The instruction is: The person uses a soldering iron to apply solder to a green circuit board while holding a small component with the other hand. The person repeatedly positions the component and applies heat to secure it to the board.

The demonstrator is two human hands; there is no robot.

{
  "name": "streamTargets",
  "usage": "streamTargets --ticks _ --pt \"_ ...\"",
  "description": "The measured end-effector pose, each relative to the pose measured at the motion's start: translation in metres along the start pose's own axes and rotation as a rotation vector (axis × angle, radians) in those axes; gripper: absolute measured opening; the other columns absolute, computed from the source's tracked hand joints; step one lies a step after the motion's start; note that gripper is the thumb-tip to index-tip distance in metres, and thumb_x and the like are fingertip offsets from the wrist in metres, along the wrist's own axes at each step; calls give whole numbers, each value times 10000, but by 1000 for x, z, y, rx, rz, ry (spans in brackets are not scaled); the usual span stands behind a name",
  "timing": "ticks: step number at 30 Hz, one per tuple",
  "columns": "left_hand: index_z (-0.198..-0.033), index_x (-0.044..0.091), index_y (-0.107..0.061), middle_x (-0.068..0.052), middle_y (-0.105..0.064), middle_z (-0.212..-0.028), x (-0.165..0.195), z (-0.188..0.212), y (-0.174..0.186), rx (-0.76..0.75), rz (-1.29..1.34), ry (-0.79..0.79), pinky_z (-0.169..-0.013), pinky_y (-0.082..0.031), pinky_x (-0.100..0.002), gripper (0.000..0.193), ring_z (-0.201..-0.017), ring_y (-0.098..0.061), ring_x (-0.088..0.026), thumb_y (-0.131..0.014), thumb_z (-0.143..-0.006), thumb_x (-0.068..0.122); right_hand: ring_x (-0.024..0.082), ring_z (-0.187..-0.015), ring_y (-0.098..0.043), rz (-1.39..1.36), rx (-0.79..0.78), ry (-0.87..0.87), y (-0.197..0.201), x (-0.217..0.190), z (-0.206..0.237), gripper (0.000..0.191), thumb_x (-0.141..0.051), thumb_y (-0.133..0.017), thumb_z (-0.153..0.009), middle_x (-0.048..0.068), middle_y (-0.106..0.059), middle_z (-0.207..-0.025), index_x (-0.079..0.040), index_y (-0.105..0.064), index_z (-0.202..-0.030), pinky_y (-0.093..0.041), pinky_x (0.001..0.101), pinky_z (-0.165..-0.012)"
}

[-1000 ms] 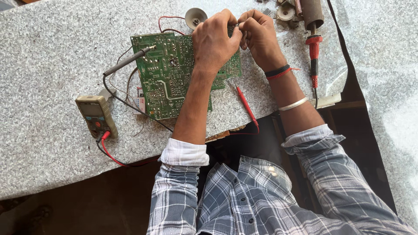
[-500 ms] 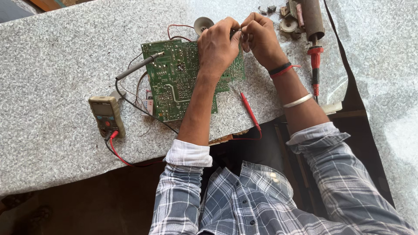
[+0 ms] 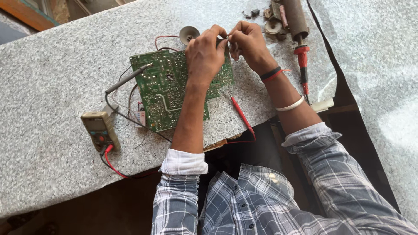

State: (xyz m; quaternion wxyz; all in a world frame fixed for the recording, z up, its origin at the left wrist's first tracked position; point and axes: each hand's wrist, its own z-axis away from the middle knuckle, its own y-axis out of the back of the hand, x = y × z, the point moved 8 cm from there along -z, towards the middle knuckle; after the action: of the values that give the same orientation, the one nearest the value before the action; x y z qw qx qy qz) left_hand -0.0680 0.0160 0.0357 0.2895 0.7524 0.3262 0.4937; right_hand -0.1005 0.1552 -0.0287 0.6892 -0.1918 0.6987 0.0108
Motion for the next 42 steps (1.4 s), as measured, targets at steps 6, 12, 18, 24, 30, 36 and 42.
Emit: streamTargets --ticks 6,12,18,24,30,36,42 --pt "-1008 128 -686 -68 -767 -901 9 1 2 32 -16 -44 -776 -514 -452 156 -810 -735 -272 -761 -916 230 137 -526 -623 1 -6 17 5 -2 0 59 -45 -607 -960 74 -649 -690 -5 -599 -917 -523 269 -476" --pt "-977 117 -685 -53 -765 -886 10 -1 -1 38 -11 -55 -778 -529 -439 125 -784 -735 -236 -741 -933 220 134 -527 -636 54 10 78 11 -2 -3 57 -21 -599 -961 64 -652 -700 -8 -589 -906 -535 267 -469" --pt "-941 120 -710 -39 -764 -878 3 0 -2 58 -14 -1 -751 -538 -421 97 -765 -728 -208 -714 -954 216 122 -535 -648 157 17 148 10 -2 -5 46 -1 -595 -973 60 -663 -719 -6 -587 -927 -557 261 -472" --pt "-945 111 -729 -49 -769 -919 9 -2 -2 71 -28 -18 -752 -532 -440 114 -790 -725 -246 -703 -957 222 112 -558 -643 97 8 184 13 -6 -3 20 8 -592 -974 56 -654 -750 -2 -587 -957 -549 254 -493" --pt "-944 100 -742 -66 -764 -961 13 -2 -2 58 -45 -7 -741 -518 -459 150 -812 -709 -288 -685 -963 238 92 -570 -630 185 19 188 11 -9 -3 19 17 -587 -954 45 -650 -768 0 -581 -949 -528 237 -497" --pt "-932 93 -734 -57 -763 -946 10 -3 -3 53 -40 -19 -763 -518 -451 164 -788 -715 -259 -679 -976 241 77 -628 -637 271 1 274 5 -16 -1 50 47 -608 -951 50 -665 -803 16 -572 -936 -545 235 -530" --pt "-904 104 -734 -37 -761 -903 4 -3 -9 57 -45 -14 -748 -522 -428 169 -746 -704 -211 -702 -968 258 72 -622 -641 269 13 257 7 -16 -1 43 41 -609 -955 51 -672 -799 13 -582 -938 -550 230 -531"
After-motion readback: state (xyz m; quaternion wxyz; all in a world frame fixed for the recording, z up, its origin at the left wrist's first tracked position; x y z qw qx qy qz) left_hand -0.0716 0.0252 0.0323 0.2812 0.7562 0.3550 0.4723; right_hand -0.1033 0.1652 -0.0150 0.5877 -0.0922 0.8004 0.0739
